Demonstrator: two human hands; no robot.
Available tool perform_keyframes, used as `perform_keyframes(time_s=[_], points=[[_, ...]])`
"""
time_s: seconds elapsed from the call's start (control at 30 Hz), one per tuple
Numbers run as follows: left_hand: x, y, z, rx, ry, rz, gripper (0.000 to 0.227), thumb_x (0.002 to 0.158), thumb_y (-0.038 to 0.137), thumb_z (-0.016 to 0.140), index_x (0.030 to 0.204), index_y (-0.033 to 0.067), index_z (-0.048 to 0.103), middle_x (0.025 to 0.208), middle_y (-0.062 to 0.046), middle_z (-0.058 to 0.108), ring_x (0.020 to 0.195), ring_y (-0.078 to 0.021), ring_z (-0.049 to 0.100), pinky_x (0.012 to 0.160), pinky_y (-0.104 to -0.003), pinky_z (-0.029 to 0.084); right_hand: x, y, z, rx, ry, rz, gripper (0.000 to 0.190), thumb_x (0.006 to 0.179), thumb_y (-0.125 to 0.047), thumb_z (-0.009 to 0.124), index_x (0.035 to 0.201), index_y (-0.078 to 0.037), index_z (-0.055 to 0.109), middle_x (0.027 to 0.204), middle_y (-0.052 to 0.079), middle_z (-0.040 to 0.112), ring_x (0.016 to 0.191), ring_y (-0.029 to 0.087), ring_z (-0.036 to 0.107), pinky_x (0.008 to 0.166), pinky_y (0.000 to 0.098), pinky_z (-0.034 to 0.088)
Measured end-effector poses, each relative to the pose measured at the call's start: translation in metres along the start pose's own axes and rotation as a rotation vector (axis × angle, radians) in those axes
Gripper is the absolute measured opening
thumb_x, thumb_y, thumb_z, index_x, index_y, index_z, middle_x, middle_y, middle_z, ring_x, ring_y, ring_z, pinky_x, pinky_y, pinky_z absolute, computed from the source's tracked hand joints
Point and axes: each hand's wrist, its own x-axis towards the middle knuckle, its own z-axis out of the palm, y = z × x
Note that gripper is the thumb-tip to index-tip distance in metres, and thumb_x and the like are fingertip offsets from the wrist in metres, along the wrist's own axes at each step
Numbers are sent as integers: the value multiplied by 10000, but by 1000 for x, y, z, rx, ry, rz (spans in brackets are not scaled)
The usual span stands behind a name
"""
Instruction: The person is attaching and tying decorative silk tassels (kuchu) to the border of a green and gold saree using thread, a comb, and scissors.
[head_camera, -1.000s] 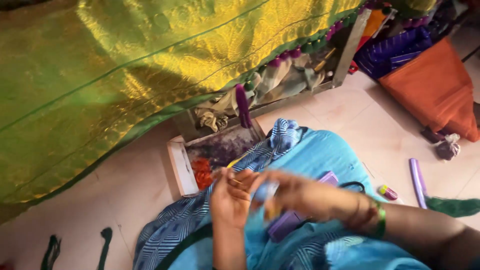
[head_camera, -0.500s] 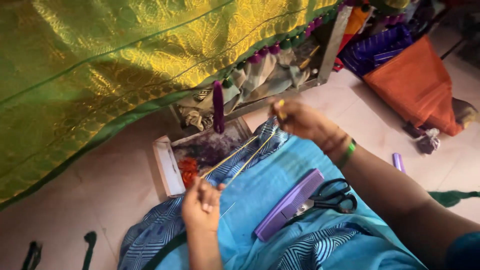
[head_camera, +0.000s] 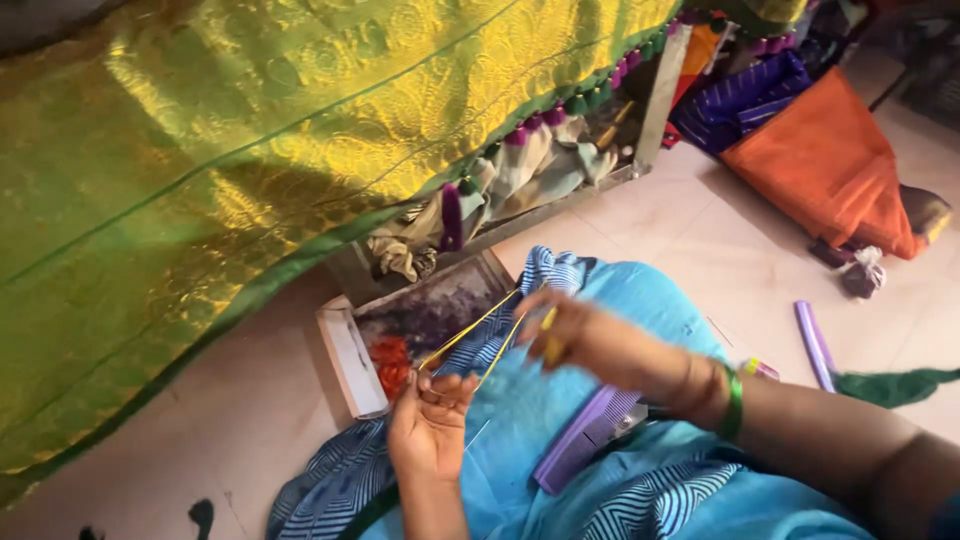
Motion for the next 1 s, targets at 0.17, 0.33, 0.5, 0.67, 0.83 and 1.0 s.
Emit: perform_keyframes(time_s=[0.17, 0.33, 0.5, 0.67, 0.83, 1.0], points=[[48, -57, -95, 274, -44, -112, 220, 989, 251, 445, 908, 71, 543, 835, -107, 693, 782, -241, 655, 799, -409, 518, -30, 3, 97, -133, -477, 308, 468, 1008, -106, 636, 1435, -94, 443, 1119, 110, 666, 910, 220, 733, 719, 324, 625], [19, -36, -92, 639, -271, -112, 219, 1043, 191, 503, 1065, 27, 647, 728, -33, 557, 579, -136, 455, 587, -311, 354, 11, -22, 59, -25, -526, 429, 535, 1030, -343, 668, 1471, -111, 472, 937, 131, 711, 661, 167, 696, 509, 254, 572], [-19, -5, -4, 529, -396, 87, 315, 1049, 211, 514, 787, 45, 572, 550, 23, 350, 507, -128, 418, 875, -391, 503, 110, -35, -86, 143, 19, -68, 146, 968, -173, 671, 1034, -60, 606, 824, 90, 678, 690, 200, 670, 595, 291, 568], [-8, -1, -22, 240, -264, 162, 308, 1026, 208, 515, 754, 65, 533, 516, -4, 342, 517, -208, 474, 935, -443, 471, 150, -3, -179, 203, 293, -97, 150, 978, -182, 652, 1057, -63, 607, 970, 111, 664, 851, 230, 682, 723, 313, 617], [-3, -2, -33, 116, -188, 172, 296, 1028, 217, 521, 784, 53, 556, 490, 1, 327, 535, -193, 468, 974, -439, 455, 118, 7, -177, 67, 553, 38, 203, 969, -181, 664, 1139, -73, 637, 1019, 104, 641, 902, 217, 663, 748, 324, 617], [2, -1, -34, 20, -166, 124, 256, 1028, 211, 504, 884, 31, 615, 527, -25, 448, 575, -213, 542, 998, -501, 479, 45, -18, -76, -102, 489, -43, 398, 923, -165, 650, 1295, -114, 518, 919, 68, 657, 764, 188, 679, 580, 290, 564]])
